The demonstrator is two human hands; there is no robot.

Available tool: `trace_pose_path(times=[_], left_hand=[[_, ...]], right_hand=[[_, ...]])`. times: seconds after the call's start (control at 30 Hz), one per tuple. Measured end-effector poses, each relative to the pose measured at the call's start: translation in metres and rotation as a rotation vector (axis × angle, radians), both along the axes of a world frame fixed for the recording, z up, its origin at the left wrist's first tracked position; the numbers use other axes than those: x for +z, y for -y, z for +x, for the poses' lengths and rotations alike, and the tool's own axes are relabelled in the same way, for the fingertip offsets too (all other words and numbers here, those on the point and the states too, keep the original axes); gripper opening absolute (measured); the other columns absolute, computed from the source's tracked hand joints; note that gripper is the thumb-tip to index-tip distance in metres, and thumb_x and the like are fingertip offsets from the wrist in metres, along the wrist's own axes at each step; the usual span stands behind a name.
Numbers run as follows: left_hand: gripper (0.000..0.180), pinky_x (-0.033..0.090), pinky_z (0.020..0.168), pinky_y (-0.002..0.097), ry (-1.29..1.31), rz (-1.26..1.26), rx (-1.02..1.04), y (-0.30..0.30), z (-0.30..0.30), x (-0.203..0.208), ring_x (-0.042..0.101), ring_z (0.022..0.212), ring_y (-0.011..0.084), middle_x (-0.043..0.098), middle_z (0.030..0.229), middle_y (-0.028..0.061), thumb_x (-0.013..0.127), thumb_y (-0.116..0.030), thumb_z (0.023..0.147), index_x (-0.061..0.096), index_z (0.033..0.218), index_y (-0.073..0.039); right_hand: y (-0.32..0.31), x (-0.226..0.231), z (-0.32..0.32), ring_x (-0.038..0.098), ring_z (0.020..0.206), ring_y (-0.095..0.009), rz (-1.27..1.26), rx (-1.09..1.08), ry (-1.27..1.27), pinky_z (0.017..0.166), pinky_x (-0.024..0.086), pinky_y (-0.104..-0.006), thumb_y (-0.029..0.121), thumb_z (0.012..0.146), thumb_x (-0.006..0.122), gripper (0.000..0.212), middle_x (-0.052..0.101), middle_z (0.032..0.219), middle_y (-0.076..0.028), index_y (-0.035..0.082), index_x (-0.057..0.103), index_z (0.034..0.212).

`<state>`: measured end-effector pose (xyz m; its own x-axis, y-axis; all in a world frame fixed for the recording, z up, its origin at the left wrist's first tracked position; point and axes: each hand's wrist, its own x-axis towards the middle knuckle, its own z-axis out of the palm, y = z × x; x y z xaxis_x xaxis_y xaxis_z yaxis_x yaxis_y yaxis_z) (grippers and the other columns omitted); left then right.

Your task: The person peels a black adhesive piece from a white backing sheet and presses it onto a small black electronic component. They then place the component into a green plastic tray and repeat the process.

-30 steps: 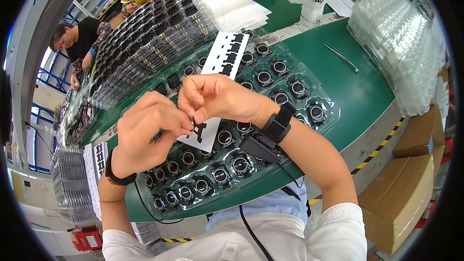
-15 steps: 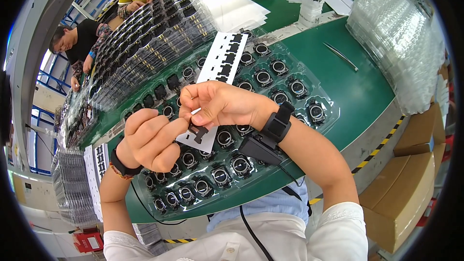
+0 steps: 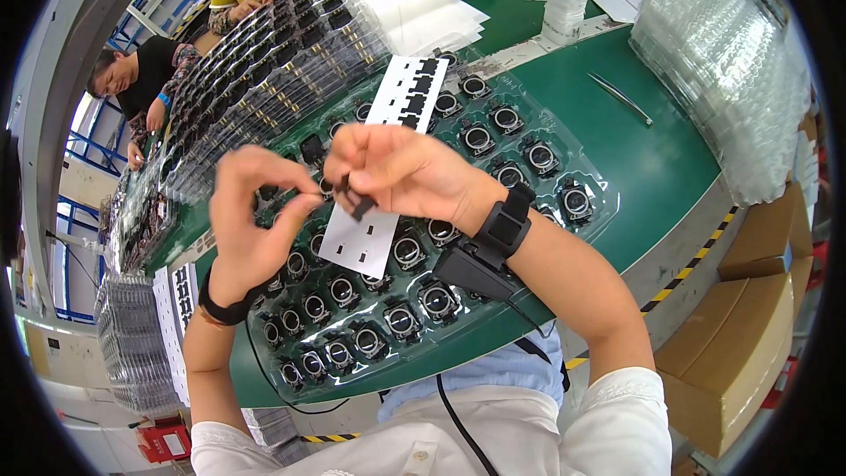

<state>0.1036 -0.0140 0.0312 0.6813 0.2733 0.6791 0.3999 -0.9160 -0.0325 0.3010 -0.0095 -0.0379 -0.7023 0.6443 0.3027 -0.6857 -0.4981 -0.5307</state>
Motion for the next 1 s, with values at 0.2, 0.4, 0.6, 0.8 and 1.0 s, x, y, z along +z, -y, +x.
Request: trace_pose_path(times=[0.2,0.4,0.6,0.8,1.0], left_hand=[[0.031,0.043,0.059,0.0263,-0.234,-1.264,0.074,-0.001,0.012,-0.006,0.055,0.062,0.0143,0.064,0.074,0.0063,0.072,-0.003,0.065,0.050,0.088,-0.003],[0.032,0.045,0.056,0.0287,-0.482,-1.156,0.072,-0.017,0.011,-0.020,0.058,0.060,0.0151,0.064,0.072,0.0072,0.073,-0.006,0.065,0.052,0.089,-0.001],[0.028,0.048,0.058,0.0346,-0.620,-0.902,0.221,-0.012,0.018,-0.036,0.062,0.063,0.0241,0.063,0.068,0.0094,0.072,-0.010,0.064,0.055,0.084,-0.001],[0.025,0.048,0.060,0.0383,-0.679,-0.596,0.397,-0.008,0.022,-0.040,0.062,0.066,0.0294,0.063,0.068,0.0102,0.073,-0.014,0.062,0.058,0.080,-0.003],[0.029,0.047,0.059,0.0426,-0.550,-0.728,0.367,-0.017,0.013,-0.045,0.061,0.068,0.0340,0.061,0.068,0.0144,0.075,-0.014,0.061,0.055,0.078,0.000]], right_hand=[[-0.005,0.003,0.005,0.034,0.067,-0.011,-0.032,-0.167,-0.117,0.058,0.027,-0.0259,0.004,0.077,0.064,0.026,0.043,0.082,0.002,0.012,0.040,0.082],[-0.004,0.002,-0.001,0.034,0.066,-0.011,-0.009,-0.158,-0.058,0.059,0.027,-0.0258,0.006,0.077,0.064,0.024,0.043,0.082,0.002,0.012,0.041,0.082],[-0.005,0.000,0.000,0.035,0.066,-0.011,-0.004,-0.178,-0.031,0.060,0.027,-0.0267,0.005,0.077,0.064,0.023,0.043,0.081,0.002,0.012,0.043,0.083],[-0.004,0.002,0.000,0.035,0.066,-0.012,-0.007,-0.195,-0.033,0.060,0.027,-0.0271,0.004,0.077,0.063,0.021,0.043,0.081,0.002,0.012,0.044,0.082],[-0.004,0.002,-0.003,0.036,0.067,-0.012,0.017,-0.226,-0.008,0.062,0.028,-0.0268,0.005,0.077,0.063,0.020,0.043,0.082,0.001,0.011,0.045,0.083]])
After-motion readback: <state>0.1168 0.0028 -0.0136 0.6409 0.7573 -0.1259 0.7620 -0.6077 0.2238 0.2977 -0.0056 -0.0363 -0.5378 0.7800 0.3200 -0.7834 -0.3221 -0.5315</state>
